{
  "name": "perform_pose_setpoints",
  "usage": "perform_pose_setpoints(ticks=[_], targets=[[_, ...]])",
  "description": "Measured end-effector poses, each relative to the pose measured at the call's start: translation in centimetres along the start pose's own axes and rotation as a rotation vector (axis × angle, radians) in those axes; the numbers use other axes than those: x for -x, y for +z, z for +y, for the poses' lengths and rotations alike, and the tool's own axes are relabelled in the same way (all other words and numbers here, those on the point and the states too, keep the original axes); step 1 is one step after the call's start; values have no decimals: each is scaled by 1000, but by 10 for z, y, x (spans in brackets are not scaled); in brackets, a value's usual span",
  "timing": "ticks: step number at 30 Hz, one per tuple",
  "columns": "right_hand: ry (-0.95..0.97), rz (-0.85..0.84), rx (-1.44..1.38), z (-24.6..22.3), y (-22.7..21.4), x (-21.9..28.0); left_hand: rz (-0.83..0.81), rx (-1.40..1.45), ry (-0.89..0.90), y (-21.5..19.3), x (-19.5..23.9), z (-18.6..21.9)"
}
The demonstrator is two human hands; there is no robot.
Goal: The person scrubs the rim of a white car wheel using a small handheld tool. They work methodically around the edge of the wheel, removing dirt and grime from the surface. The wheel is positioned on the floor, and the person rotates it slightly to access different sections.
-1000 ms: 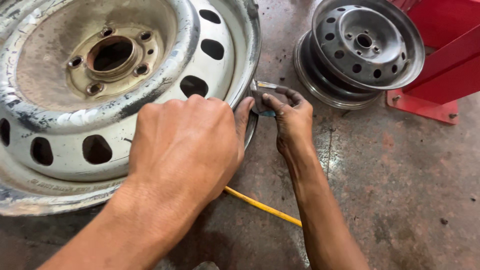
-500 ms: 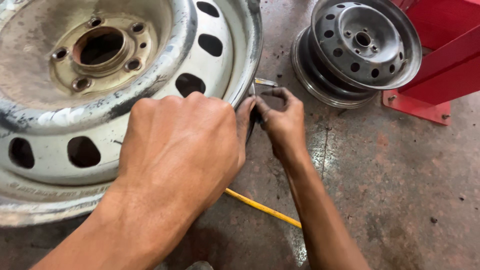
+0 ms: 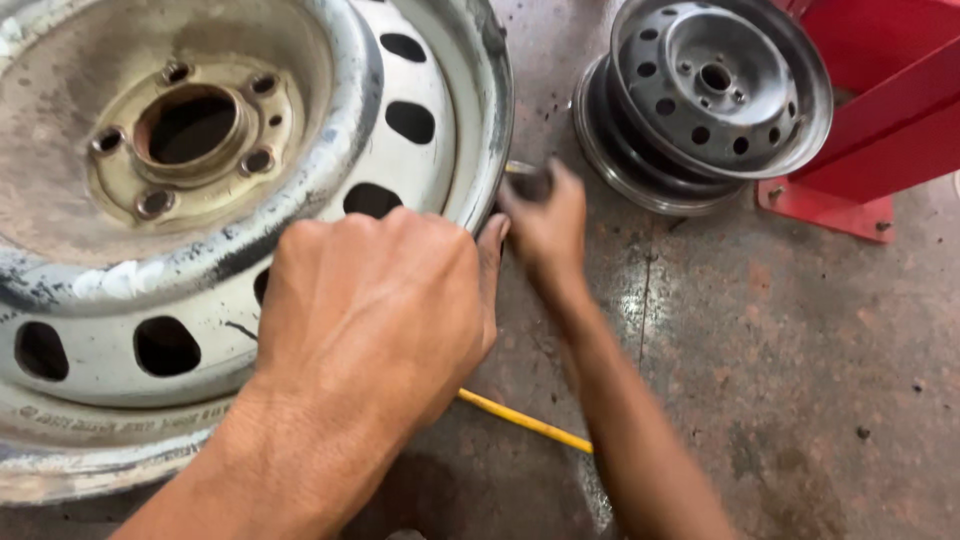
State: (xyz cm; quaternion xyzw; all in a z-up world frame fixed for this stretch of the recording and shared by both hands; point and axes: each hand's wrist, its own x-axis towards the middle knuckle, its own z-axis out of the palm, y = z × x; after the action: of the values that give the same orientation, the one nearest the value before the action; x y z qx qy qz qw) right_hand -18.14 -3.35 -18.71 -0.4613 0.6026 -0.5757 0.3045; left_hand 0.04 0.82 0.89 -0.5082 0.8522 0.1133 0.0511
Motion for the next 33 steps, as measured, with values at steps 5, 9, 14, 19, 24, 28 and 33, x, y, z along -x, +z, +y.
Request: perform_pose_setpoints(ticks=[5,9,14,19,24,28,33], targets=[[-12,-24,62,1,0,-13,81,30,28,-1,0,-2],[63,27,-1,0,-5,21,-93,48,-40,0,-3,-2],[-45,-36,41,5,1,-23,100,-12,56,2,-1,0],[32,19,20,3,-2,34,257,-9,188,9,-3,-5],[1,-81,157,-20,0,-31,200,37,97,10,1,-1],[-26,-90,370,-19,-17,-1,264,32,180,7,-3,-4],[-11,-117,370,-22,0,-47,124,60,72,9,1,0]])
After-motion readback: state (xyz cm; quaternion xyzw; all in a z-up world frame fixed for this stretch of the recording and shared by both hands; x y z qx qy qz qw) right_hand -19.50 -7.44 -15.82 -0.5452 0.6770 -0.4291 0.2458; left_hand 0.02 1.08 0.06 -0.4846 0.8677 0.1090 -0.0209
